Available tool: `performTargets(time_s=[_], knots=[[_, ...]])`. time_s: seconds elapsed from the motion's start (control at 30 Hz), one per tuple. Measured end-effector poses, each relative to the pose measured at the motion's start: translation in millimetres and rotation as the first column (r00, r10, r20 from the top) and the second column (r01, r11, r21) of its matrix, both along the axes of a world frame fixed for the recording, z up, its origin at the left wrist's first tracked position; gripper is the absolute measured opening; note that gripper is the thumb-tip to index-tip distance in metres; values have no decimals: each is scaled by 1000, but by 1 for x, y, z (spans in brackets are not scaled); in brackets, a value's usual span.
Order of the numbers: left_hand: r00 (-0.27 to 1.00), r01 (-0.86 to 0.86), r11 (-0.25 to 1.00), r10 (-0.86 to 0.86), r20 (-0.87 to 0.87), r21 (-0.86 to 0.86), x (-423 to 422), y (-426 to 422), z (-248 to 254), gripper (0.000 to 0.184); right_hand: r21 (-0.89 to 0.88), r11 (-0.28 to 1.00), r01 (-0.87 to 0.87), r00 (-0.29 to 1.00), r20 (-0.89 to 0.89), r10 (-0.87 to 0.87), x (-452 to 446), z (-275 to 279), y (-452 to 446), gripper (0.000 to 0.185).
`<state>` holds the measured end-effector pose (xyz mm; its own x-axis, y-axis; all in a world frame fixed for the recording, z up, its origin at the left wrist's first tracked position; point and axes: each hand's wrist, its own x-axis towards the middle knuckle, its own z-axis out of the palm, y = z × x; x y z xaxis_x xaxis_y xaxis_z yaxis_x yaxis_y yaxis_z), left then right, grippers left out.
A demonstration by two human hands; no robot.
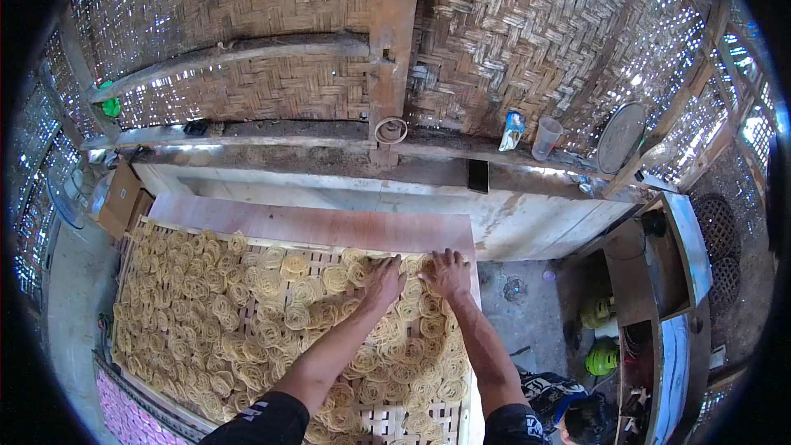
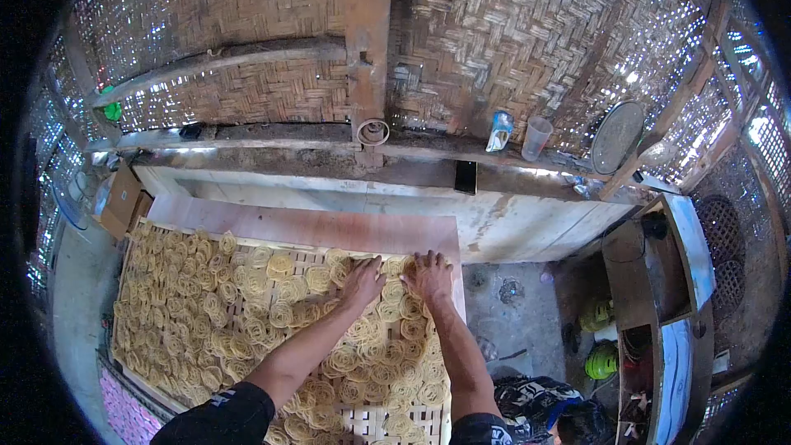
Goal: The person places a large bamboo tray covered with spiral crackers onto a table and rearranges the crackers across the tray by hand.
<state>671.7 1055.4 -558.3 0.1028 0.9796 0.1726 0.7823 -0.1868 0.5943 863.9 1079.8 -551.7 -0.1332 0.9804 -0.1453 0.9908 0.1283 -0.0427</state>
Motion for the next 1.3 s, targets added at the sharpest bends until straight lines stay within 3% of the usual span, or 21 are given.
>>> performTargets(time_s=[0.03, 0.13, 0.17, 0.27, 0.37, 0.47, 0.5, 0.6, 0.63, 0.73, 0.77, 0.83, 0.87, 0.93, 1.03, 1.13, 1.2, 1.23, 1.27, 1.3], knots=[[999, 0, 998, -3, -40, -63, 5, 8, -1, 48, 71, 997, -12, 998, 66, 7, -1, -14, 1, 88], [989, 98, 987, -81, -124, 131, 15, 17, -32, 49, 42, 999, -24, 994, 109, 20, -5, -3, 0, 78], [1000, 9, 993, -8, -6, 116, 20, 15, -25, 45, 82, 997, -1, 998, -68, 6, -2, 2, 3, 63], [981, -178, 980, 184, 61, -94, 29, 27, -29, 42, 230, 972, -52, 973, -208, 102, 7, -6, 12, 52], [987, -55, 992, 71, 144, -113, 34, 29, -27, 28, 299, 945, -134, 893, -376, 246, 16, -17, 13, 37], [929, -191, 962, 241, 280, -196, 19, 12, 36, 25, 115, 993, 10, 744, -664, 70, 18, -4, 4, 26], [947, -200, 970, 228, 227, -141, 5, 13, 33, 30, 102, 992, 76, 720, -694, 16, 16, 1, 0, 25], [965, -261, 957, 254, 66, 130, -34, -4, 34, 37, -86, 977, 195, 411, -897, -161, -21, 0, -22, 29], [966, -257, 952, 252, 48, 168, -47, -8, 36, 37, 49, 998, 45, 536, -844, 18, -33, 8, -35, 32], [977, -211, 950, 212, 24, 229, -60, -23, 46, 37, -47, 998, -32, 399, -916, -30, -57, 18, -58, 41], [982, -187, 959, 185, 30, 212, -58, -32, 52, 37, -190, 982, -5, 459, -873, -166, -53, 47, -64, 52], [995, -68, 988, 57, 76, 139, -48, -44, 53, 42, 167, 981, 96, 821, -571, 17, -22, 17, -60, 59], [1000, 24, 991, -27, 16, 132, -38, -48, 43, 46, 350, 934, 75, 937, -345, 54, -7, 7, -61, 62], [977, 199, 974, -188, -99, 110, -12, -49, 9, 52, 310, 949, 58, 966, -257, 25, 16, 12, -65, 70], [966, 204, 979, -201, -163, 0, 19, -46, -22, 58, 261, 965, -8, 983, -173, 55, 27, 12, -66, 75], [988, 132, 978, -142, -53, -159, 27, -41, 3, 63, 148, 987, -64, 995, -66, 74, 27, 14, -57, 75], [1000, 27, 992, -25, 19, -123, 30, -32, -12, 53, 57, 995, -83, 997, -7, 83, 26, 10, -51, 73], [999, -3, 993, 8, 38, -122, 31, -25, -12, 49, 126, 968, -218, 974, 83, 209, 27, 5, -51, 62], [997, -33, 992, 41, 60, -121, 33, -20, -13, 46, 140, 960, -243, 962, 164, 220, 27, 0, -54, 58], [964, -41, 950, 119, 237, -310, 37, -8, -24, 42, 153, 950, -271, 942, 247, 229, 25, -4, -56, 55]])
